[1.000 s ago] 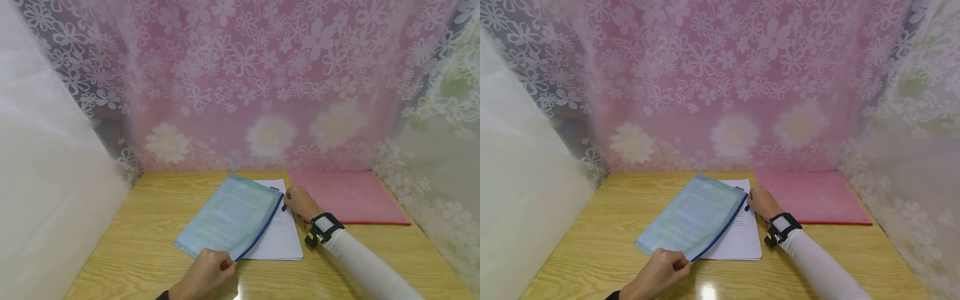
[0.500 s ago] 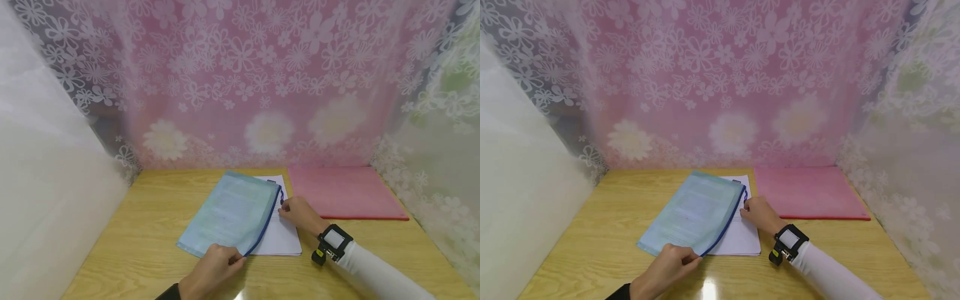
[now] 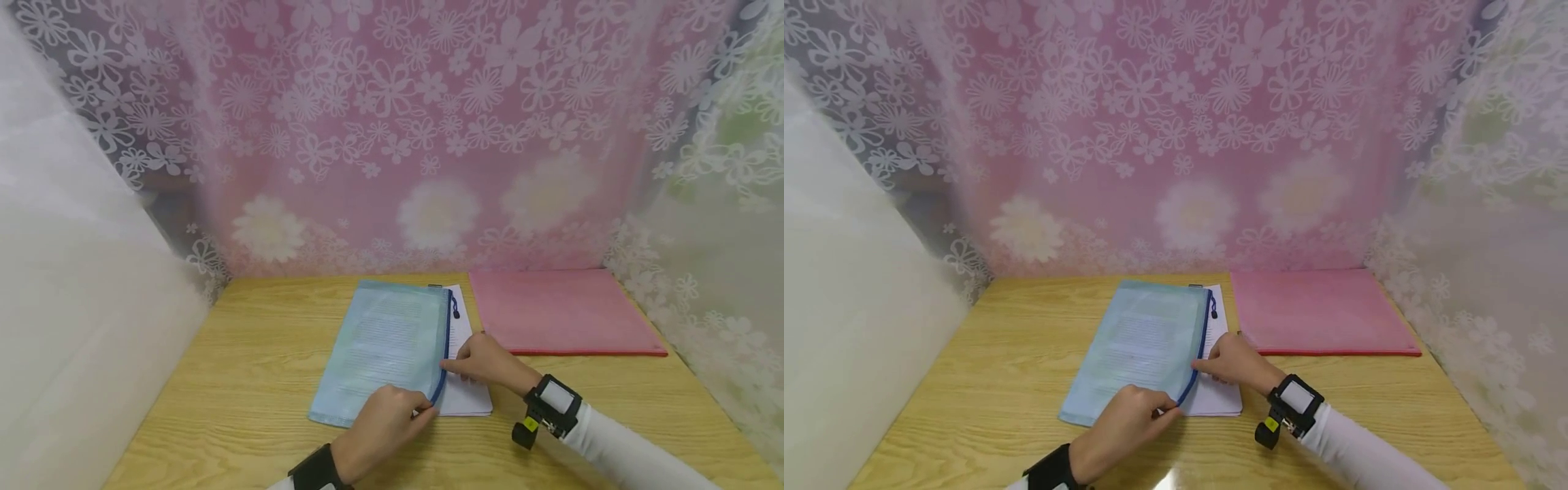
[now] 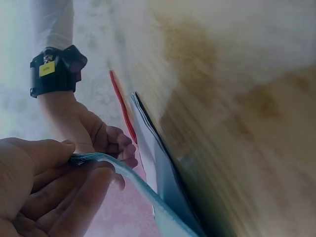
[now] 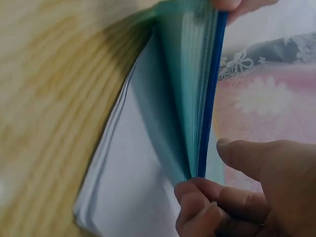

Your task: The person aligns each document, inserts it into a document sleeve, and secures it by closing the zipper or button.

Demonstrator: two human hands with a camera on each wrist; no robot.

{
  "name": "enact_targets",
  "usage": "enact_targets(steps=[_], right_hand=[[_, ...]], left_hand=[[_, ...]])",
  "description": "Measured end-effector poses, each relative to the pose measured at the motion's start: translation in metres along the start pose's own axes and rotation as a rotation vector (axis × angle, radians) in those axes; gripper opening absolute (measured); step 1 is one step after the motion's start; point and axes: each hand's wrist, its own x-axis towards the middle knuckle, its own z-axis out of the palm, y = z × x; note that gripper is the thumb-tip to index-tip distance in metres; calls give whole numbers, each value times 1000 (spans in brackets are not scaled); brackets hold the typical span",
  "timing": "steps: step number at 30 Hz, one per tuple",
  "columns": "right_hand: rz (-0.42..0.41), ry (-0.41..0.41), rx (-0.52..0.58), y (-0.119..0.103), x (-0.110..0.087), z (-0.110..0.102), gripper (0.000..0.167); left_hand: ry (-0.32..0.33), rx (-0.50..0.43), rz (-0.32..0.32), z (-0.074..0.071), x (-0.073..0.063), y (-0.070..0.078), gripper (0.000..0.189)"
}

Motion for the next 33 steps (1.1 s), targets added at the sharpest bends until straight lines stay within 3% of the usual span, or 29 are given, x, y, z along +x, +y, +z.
enact_targets(steps=[7,12,19,26,33], right_hand=[[87,-86,138,-1,-9,7,46],[103,-139,222,-2,-13,8,47],[86,-140,269,-2,-14,11,36],[89,-107,264,-4,-14,16,29],[107,-85,248,-4,-16,18,25]], left_hand=[[-15,60,16,7,7,4,11],[-14,74,48,11,10,5,11],[-42,87,68,19,13,4,15],[-115,-1,-20,20,7,-4,21],[-147,3,-170,14,-2,-28,26]])
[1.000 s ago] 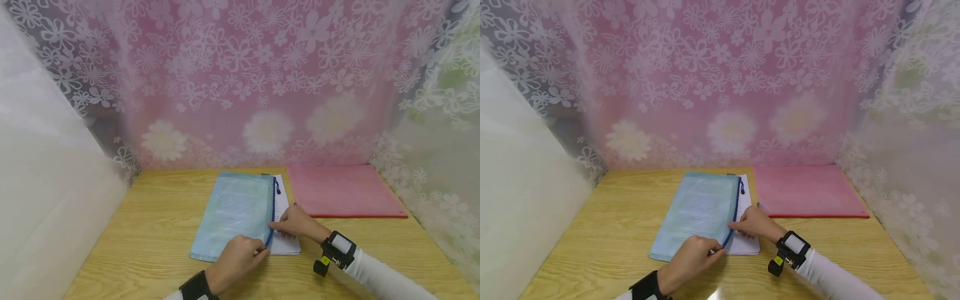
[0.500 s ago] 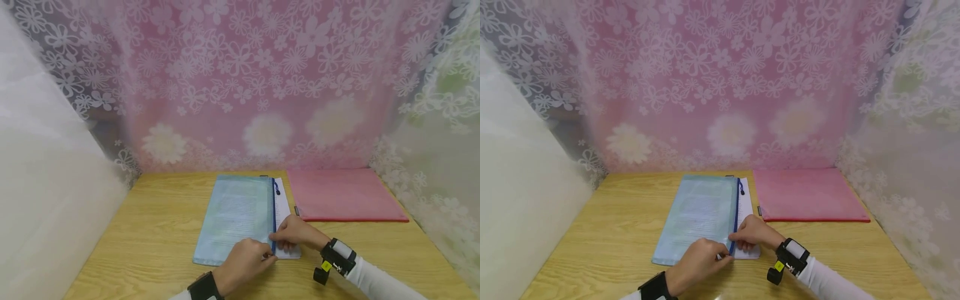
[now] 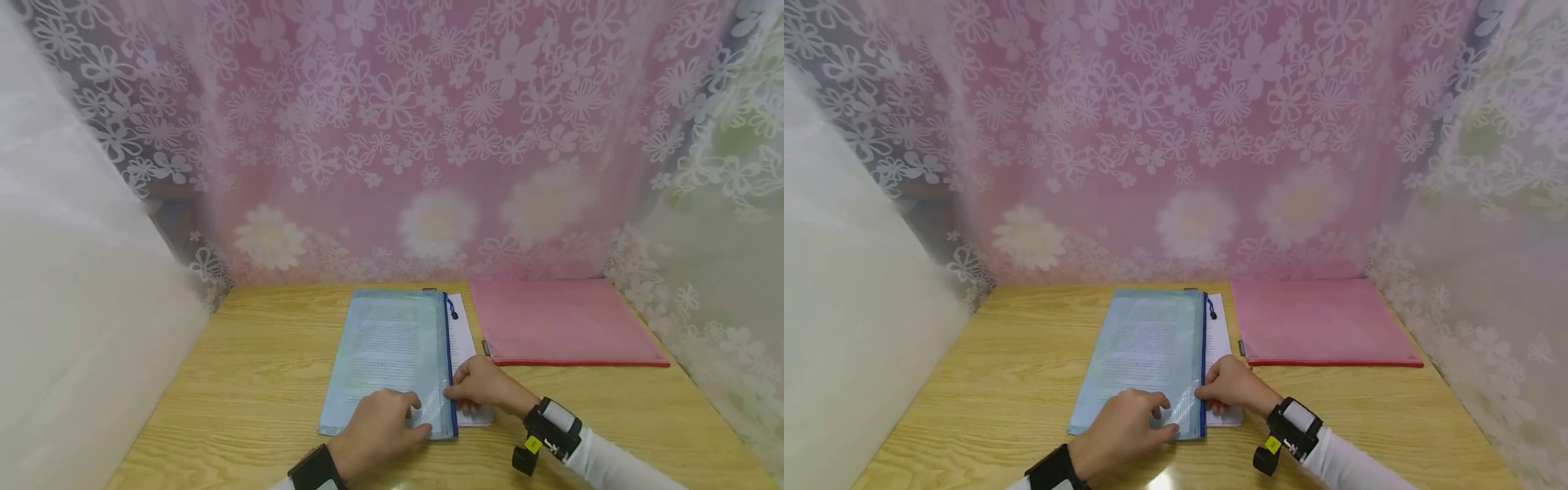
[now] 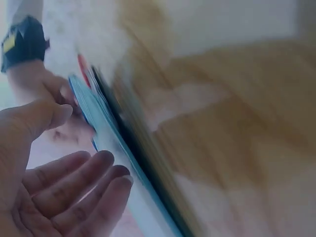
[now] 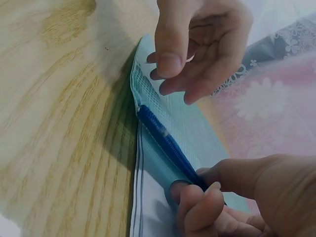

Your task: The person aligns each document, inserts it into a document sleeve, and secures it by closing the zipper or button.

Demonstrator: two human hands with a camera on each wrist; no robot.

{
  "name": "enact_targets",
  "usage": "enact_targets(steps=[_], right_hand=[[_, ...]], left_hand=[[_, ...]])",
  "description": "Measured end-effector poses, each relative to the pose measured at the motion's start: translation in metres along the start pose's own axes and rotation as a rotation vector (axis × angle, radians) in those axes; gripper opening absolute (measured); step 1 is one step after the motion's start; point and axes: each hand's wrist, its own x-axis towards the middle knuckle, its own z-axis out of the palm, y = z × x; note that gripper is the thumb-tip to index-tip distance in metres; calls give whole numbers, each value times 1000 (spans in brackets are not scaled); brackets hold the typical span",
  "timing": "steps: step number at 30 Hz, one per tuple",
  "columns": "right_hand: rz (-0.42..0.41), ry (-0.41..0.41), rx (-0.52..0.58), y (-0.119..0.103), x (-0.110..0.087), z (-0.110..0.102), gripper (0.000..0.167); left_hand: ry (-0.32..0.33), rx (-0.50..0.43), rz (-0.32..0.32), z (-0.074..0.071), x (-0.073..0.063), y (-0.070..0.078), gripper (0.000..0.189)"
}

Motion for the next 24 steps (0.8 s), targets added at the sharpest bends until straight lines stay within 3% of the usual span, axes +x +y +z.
enact_targets(steps=[9,18,20,24], right_hand=[[6,-4,26,1,-1,-1,22],[19,62,-52,0,3,-2,22],[30,83,-71,0,2,-1,23],[45,79,-74,1,0,2,23]], left_hand=[[61,130,-164,-15,-15,-43,54],[84,127,-384,-30,-26,-77,79],[75,99,-420,-33,-29,-80,78],[77,23,-448,-39,-32,-84,58]])
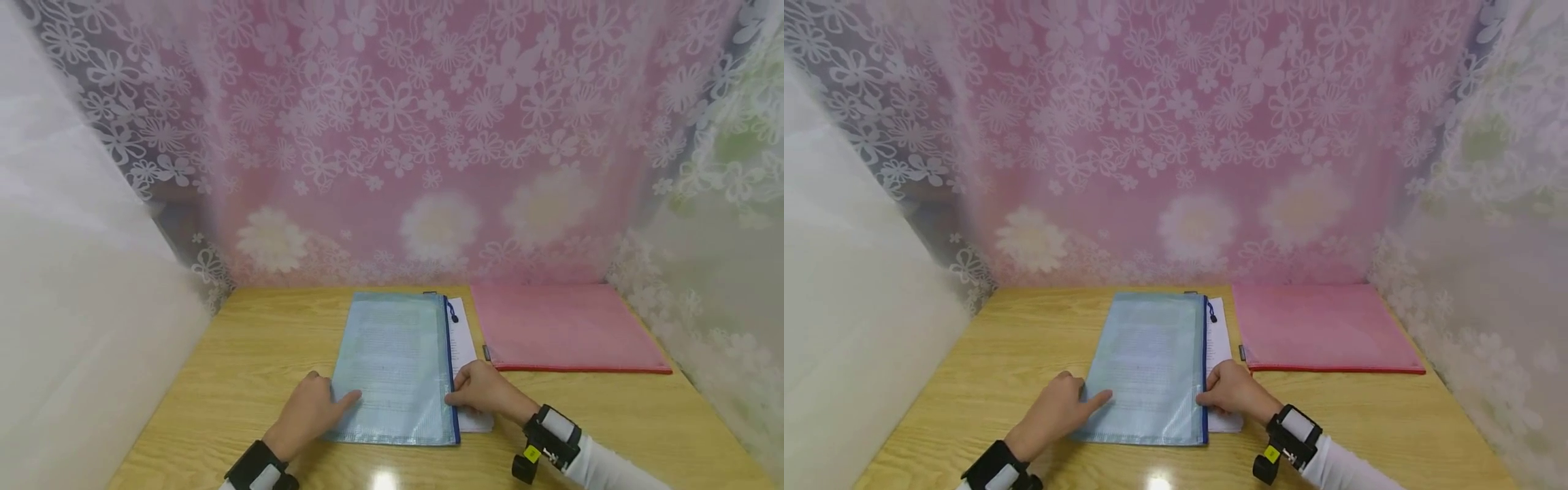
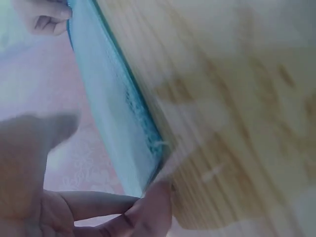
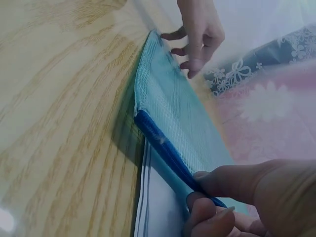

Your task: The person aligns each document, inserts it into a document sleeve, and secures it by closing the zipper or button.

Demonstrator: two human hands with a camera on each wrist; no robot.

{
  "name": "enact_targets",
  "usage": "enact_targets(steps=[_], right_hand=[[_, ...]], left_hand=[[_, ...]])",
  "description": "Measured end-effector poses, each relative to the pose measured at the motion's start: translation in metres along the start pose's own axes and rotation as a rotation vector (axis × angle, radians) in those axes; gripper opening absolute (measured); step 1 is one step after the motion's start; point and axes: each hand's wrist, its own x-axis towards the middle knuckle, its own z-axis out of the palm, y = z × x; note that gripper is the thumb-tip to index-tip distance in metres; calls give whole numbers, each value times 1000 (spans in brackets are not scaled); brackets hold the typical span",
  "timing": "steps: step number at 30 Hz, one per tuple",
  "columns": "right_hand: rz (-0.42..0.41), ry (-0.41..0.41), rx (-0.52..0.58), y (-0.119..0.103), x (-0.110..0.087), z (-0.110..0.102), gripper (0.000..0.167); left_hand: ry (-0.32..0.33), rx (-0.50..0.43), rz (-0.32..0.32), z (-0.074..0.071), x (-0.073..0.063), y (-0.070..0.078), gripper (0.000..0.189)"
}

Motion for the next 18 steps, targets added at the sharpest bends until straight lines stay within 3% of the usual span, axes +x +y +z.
enact_targets(steps=[18], right_hand=[[-6,16,-23,4,4,7,20]], left_hand=[[-96,-287,-105,0,9,-14,18]])
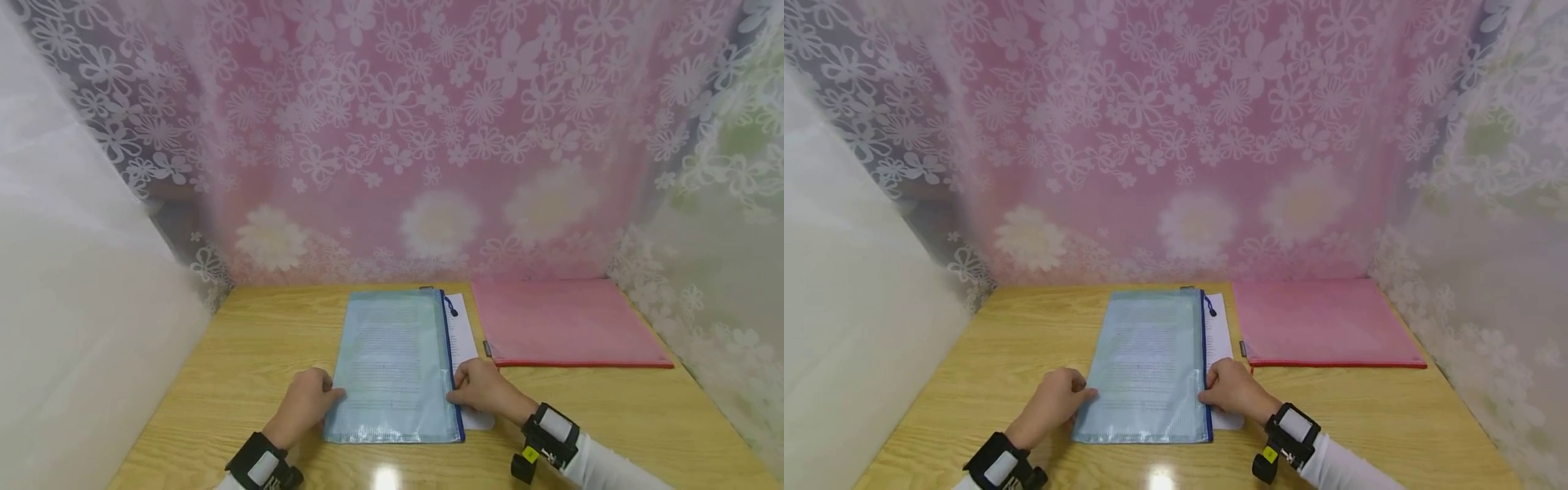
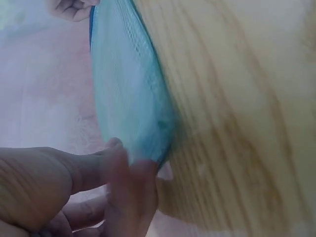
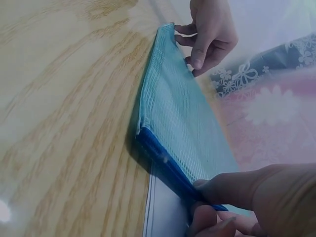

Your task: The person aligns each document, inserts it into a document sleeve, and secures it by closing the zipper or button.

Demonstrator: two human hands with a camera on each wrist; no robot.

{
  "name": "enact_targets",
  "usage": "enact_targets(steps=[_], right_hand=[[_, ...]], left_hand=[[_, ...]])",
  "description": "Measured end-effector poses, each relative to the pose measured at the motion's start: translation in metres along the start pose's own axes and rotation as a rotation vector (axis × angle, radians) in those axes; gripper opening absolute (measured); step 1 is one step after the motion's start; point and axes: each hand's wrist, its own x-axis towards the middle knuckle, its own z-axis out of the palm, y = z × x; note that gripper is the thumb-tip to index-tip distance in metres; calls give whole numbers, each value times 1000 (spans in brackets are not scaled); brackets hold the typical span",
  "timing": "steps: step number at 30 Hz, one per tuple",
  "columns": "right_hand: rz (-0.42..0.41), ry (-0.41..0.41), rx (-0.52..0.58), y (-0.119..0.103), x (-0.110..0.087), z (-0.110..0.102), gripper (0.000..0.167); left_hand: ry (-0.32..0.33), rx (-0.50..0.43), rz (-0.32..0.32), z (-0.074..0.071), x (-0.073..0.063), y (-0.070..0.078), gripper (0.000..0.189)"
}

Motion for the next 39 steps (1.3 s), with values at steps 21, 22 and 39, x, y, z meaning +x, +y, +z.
enact_targets(steps=[21,22,39], right_hand=[[-12,42,-51,-2,-4,1,22],[-17,46,-55,-2,-4,1,22],[-168,48,-94,-5,-4,11,31]], left_hand=[[41,21,-60,0,-2,3,33],[40,25,-58,0,-2,3,31],[61,103,-36,2,-6,4,34]])
